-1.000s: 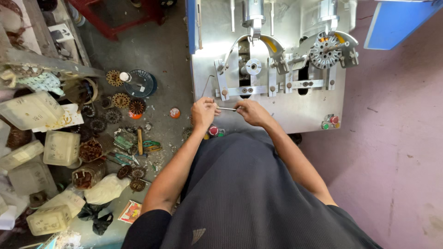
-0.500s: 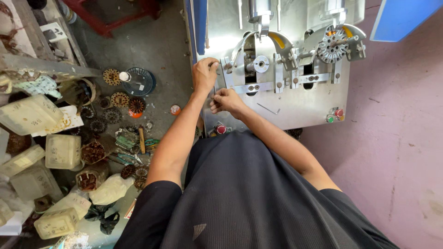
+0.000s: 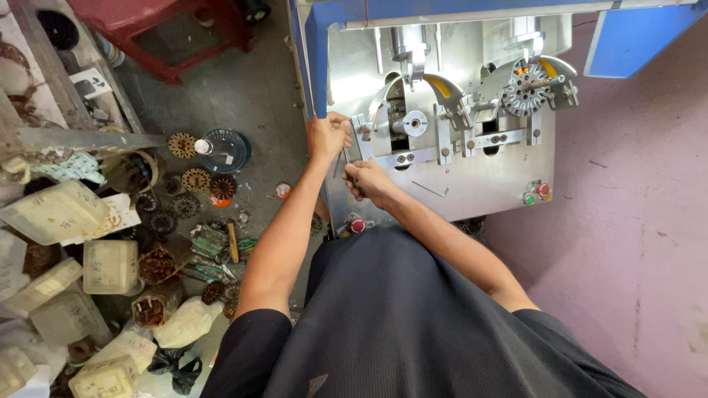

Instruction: The person uses an Allen key to tighten and loosen screws on a metal machine, adjusting various components and levers. They manipulate a rotating gear mechanism and press control buttons to test the machine's operation.

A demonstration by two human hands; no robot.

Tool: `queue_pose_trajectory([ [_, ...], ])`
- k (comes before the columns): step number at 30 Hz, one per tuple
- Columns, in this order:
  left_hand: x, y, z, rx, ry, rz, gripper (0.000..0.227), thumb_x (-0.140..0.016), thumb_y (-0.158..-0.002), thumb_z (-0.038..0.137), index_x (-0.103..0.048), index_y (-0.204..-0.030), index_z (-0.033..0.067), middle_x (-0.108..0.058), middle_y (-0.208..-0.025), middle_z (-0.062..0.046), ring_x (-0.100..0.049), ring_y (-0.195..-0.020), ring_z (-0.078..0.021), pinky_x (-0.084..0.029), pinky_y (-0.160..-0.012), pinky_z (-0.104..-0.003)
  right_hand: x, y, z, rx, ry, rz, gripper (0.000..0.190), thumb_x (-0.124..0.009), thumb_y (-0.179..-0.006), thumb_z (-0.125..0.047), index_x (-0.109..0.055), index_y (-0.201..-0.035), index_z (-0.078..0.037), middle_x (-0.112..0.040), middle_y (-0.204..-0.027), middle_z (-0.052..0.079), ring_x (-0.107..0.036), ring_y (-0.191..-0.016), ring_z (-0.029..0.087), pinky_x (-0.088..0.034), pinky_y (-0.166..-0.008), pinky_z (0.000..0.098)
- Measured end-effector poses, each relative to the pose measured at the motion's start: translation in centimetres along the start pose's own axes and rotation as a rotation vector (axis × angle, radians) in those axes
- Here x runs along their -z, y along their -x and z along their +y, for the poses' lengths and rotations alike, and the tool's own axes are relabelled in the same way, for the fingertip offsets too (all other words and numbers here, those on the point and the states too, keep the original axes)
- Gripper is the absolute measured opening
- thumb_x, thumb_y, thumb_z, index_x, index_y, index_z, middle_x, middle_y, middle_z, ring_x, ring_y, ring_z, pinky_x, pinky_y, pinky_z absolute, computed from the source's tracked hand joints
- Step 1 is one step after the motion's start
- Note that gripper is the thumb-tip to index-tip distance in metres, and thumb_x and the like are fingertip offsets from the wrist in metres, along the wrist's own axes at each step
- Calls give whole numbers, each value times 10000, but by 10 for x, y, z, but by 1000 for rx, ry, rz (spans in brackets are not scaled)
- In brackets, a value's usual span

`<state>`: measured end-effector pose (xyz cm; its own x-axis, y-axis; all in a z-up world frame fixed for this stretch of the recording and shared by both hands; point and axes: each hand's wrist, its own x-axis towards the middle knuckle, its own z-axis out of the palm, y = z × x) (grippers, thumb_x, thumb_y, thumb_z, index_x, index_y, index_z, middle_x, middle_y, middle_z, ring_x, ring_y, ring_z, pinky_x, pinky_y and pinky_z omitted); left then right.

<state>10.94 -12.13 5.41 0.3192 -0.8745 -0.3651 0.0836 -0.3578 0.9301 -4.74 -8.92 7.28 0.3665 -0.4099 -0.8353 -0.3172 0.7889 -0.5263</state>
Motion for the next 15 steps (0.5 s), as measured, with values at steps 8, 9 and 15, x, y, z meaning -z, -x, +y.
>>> queue_pose_trajectory([
  [8,-9,-12,-5,251,152,69,100,-678,-885,9,-745,-895,-65,-737,-709,-147,-708,-532,-203,-593,-476,-328,-9,-1,8,4,-148,99,351,-474,-1068,-344,-518,-804,-116,-377,-568,-56,-242,-407,65,-203,-355,268],
  [9,-10,-10,-1,278,171,95,97,-681,-877,2,-747,-892,-68,-735,-701,-151,-704,-525,-207,-593,-475,-331,-8,1,6,10,-167,95,356,-474,-1070,-344,-519,-799,-117,-374,-567,-63,-240,-409,62,-200,-356,264],
  [15,-11,-11,7,354,370,148,60,-647,-787,-61,-702,-810,-53,-679,-616,-121,-639,-460,-206,-526,-421,-348,-12,21,-26,-33,-287,106,289,-530,-1052,-264,-560,-831,-81,-450,-595,-31,-274,-407,79,-212,-360,267],
])
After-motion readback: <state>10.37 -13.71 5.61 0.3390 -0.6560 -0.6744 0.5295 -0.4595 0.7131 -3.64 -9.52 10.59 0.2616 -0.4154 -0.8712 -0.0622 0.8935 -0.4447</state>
